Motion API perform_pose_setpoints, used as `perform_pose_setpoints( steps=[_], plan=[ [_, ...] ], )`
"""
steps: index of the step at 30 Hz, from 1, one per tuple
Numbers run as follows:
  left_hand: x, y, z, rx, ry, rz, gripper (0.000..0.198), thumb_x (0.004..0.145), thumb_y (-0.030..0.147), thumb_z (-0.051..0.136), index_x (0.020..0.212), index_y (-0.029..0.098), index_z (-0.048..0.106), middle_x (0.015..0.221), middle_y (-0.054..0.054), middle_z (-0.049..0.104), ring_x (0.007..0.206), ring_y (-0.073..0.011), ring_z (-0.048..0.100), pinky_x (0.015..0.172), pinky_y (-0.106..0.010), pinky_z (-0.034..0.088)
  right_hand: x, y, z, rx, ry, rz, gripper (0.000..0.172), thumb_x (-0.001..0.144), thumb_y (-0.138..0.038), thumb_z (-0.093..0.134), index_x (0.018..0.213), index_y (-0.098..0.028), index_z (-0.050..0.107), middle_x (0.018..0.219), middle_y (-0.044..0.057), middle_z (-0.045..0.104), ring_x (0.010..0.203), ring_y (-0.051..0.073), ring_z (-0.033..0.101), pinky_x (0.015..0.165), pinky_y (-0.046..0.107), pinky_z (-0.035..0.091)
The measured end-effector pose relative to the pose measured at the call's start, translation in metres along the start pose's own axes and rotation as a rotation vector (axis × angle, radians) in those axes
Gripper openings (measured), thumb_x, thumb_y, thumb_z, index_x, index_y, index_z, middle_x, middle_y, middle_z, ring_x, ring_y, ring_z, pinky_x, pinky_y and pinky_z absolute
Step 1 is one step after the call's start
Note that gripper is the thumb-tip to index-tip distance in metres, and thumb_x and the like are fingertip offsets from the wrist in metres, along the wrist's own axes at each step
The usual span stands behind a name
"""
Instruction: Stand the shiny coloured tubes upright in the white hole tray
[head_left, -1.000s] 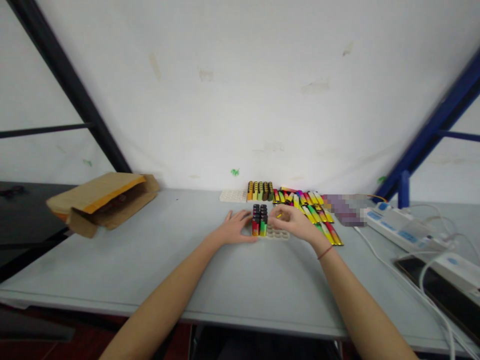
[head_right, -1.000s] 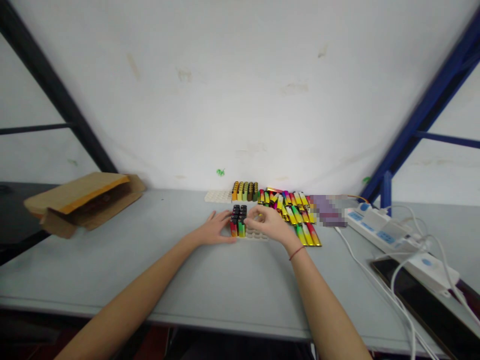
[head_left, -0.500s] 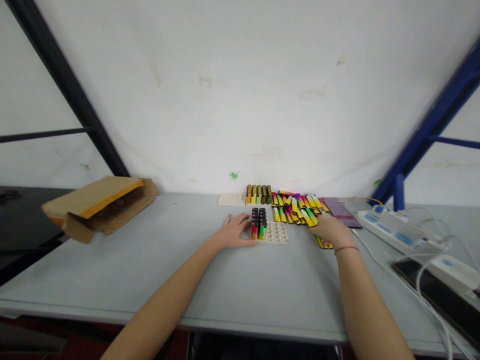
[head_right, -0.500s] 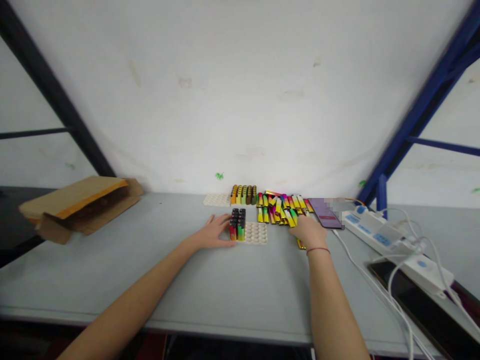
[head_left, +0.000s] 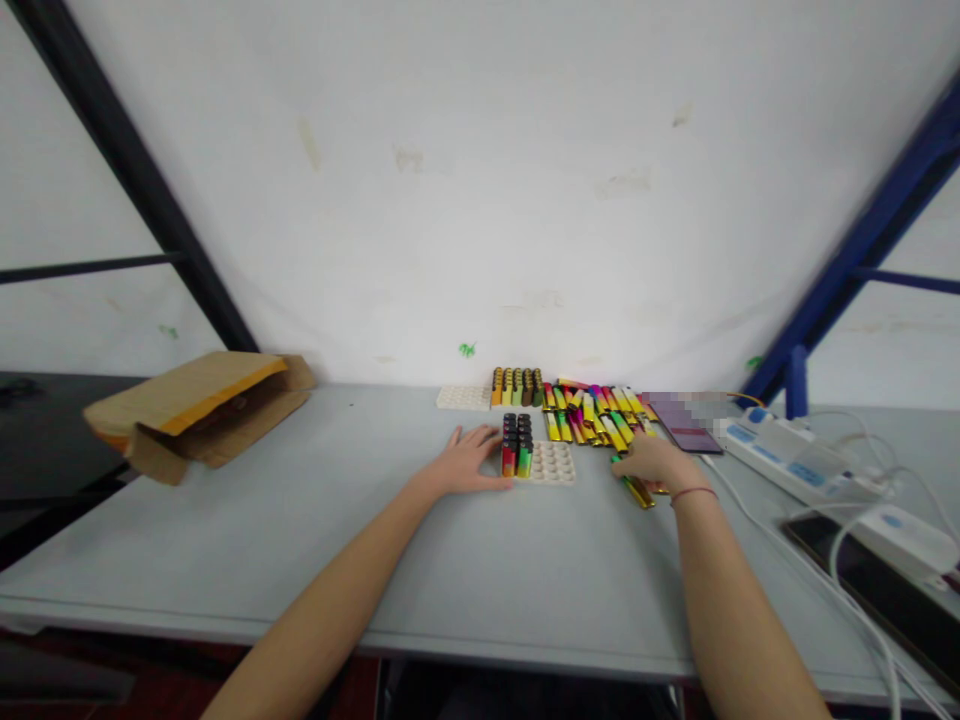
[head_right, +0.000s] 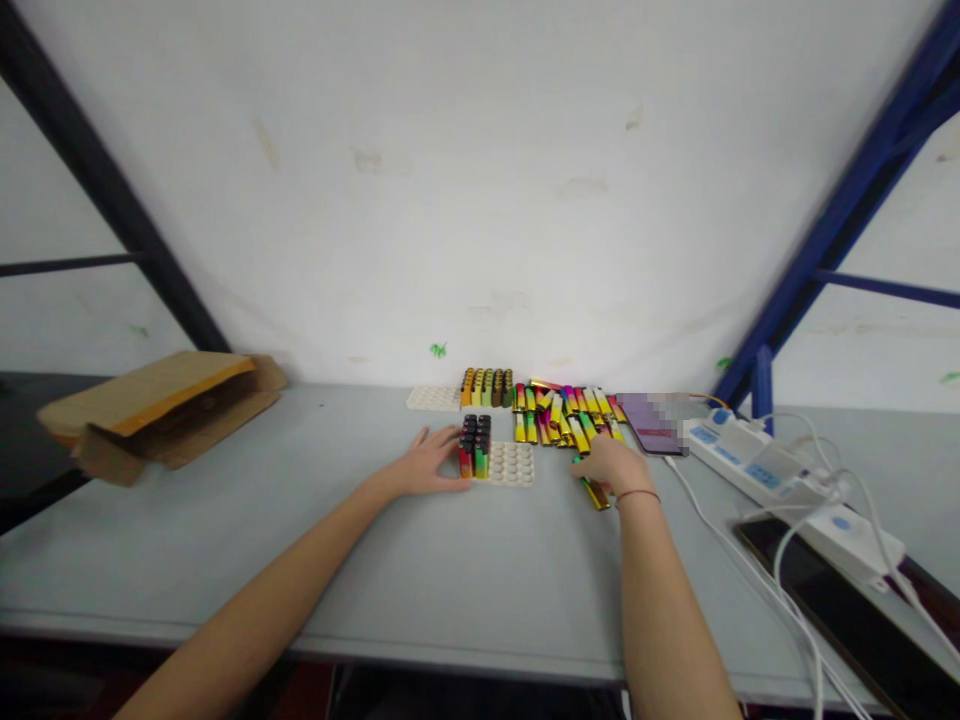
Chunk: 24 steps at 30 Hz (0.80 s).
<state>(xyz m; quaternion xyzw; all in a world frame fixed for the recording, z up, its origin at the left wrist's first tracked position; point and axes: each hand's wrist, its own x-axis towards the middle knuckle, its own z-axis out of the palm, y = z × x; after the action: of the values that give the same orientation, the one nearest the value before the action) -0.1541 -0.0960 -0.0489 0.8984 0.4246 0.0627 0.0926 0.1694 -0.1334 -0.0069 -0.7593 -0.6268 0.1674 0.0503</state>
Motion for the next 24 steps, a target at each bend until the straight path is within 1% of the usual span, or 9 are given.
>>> perform_pose_setpoints(
  steps=[3, 6, 9, 11, 14, 17, 19, 22, 24],
  plan=[
    [0.000, 0.001, 0.000, 0.000, -0.003, -0.006, 0.089, 0.077, 0.074, 0.052, 0.144, 0.019, 0.031, 0.151, -0.016, 0.029, 0.139, -0.0345, 0.025, 0.109, -0.065, 0.007, -0.006, -0.007, -0.005, 0.051, -0.152, -0.100, 0.012, 0.068, -0.024, 0.058, 0.073, -0.015, 0.063, 0.057, 0.004, 0.059, 0.047, 0.016, 0.052, 0.045, 0.026, 0.034],
    [0.000, 0.002, -0.001, -0.001, -0.002, -0.005, 0.089, 0.077, 0.074, 0.052, 0.144, 0.020, 0.032, 0.151, -0.016, 0.030, 0.139, -0.0343, 0.026, 0.109, -0.065, 0.007, -0.007, -0.014, -0.009, 0.153, -0.104, -0.339, 0.013, 0.071, -0.030, 0.060, 0.074, -0.017, 0.060, 0.069, 0.003, 0.060, 0.056, 0.014, 0.052, 0.050, 0.025, 0.035],
    [0.000, 0.003, -0.001, 0.000, 0.001, -0.004, 0.088, 0.077, 0.074, 0.052, 0.144, 0.020, 0.033, 0.151, -0.016, 0.029, 0.139, -0.0351, 0.025, 0.109, -0.065, 0.007, -0.005, -0.022, -0.009, 0.198, -0.051, -0.576, 0.027, 0.075, -0.042, 0.060, 0.065, -0.018, 0.053, 0.065, 0.000, 0.053, 0.059, 0.013, 0.046, 0.053, 0.025, 0.033],
    [0.000, 0.003, -0.001, 0.000, 0.003, -0.005, 0.088, 0.077, 0.074, 0.052, 0.144, 0.021, 0.033, 0.151, -0.016, 0.029, 0.139, -0.0356, 0.025, 0.109, -0.065, 0.007, -0.003, -0.028, -0.006, 0.241, -0.020, -0.650, 0.034, 0.080, -0.047, 0.055, 0.063, -0.019, 0.048, 0.063, -0.001, 0.049, 0.058, 0.013, 0.043, 0.053, 0.026, 0.031],
    [0.000, 0.003, -0.002, -0.005, 0.006, -0.002, 0.088, 0.077, 0.074, 0.052, 0.144, 0.021, 0.033, 0.151, -0.015, 0.030, 0.139, -0.0359, 0.025, 0.109, -0.066, 0.008, -0.002, -0.036, 0.001, 0.360, 0.032, -0.672, 0.034, 0.086, -0.049, 0.046, 0.071, -0.019, 0.048, 0.067, -0.001, 0.050, 0.061, 0.013, 0.046, 0.057, 0.026, 0.034],
    [0.000, 0.003, -0.002, -0.009, 0.005, -0.001, 0.088, 0.077, 0.074, 0.052, 0.144, 0.021, 0.032, 0.151, -0.015, 0.030, 0.139, -0.0357, 0.025, 0.109, -0.066, 0.007, -0.001, -0.043, 0.009, 0.494, 0.067, -0.617, 0.028, 0.090, -0.047, 0.039, 0.086, -0.020, 0.048, 0.067, -0.002, 0.052, 0.060, 0.014, 0.049, 0.061, 0.027, 0.039],
    [0.000, 0.002, -0.001, -0.009, 0.005, 0.000, 0.088, 0.077, 0.074, 0.052, 0.144, 0.020, 0.032, 0.151, -0.015, 0.030, 0.139, -0.0351, 0.025, 0.109, -0.066, 0.007, 0.000, -0.049, 0.013, 0.531, 0.173, -0.582, 0.028, 0.090, -0.047, 0.039, 0.091, -0.020, 0.048, 0.070, -0.001, 0.054, 0.065, 0.016, 0.051, 0.064, 0.028, 0.041],
    [0.000, 0.002, 0.000, -0.007, 0.002, -0.006, 0.088, 0.076, 0.074, 0.052, 0.144, 0.021, 0.032, 0.151, -0.015, 0.030, 0.140, -0.0349, 0.024, 0.110, -0.065, 0.006, 0.002, -0.058, 0.019, 0.539, 0.328, -0.532, 0.033, 0.089, -0.050, 0.038, 0.082, -0.020, 0.049, 0.077, 0.002, 0.056, 0.074, 0.018, 0.053, 0.068, 0.028, 0.041],
    [0.001, 0.001, 0.000, -0.008, -0.003, -0.015, 0.088, 0.076, 0.074, 0.052, 0.144, 0.022, 0.032, 0.151, -0.014, 0.030, 0.140, -0.0353, 0.023, 0.110, -0.064, 0.006, 0.004, -0.063, 0.024, 0.536, 0.329, -0.505, 0.039, 0.090, -0.053, 0.035, 0.073, -0.020, 0.047, 0.073, 0.003, 0.056, 0.072, 0.018, 0.053, 0.066, 0.028, 0.040]
  ],
)
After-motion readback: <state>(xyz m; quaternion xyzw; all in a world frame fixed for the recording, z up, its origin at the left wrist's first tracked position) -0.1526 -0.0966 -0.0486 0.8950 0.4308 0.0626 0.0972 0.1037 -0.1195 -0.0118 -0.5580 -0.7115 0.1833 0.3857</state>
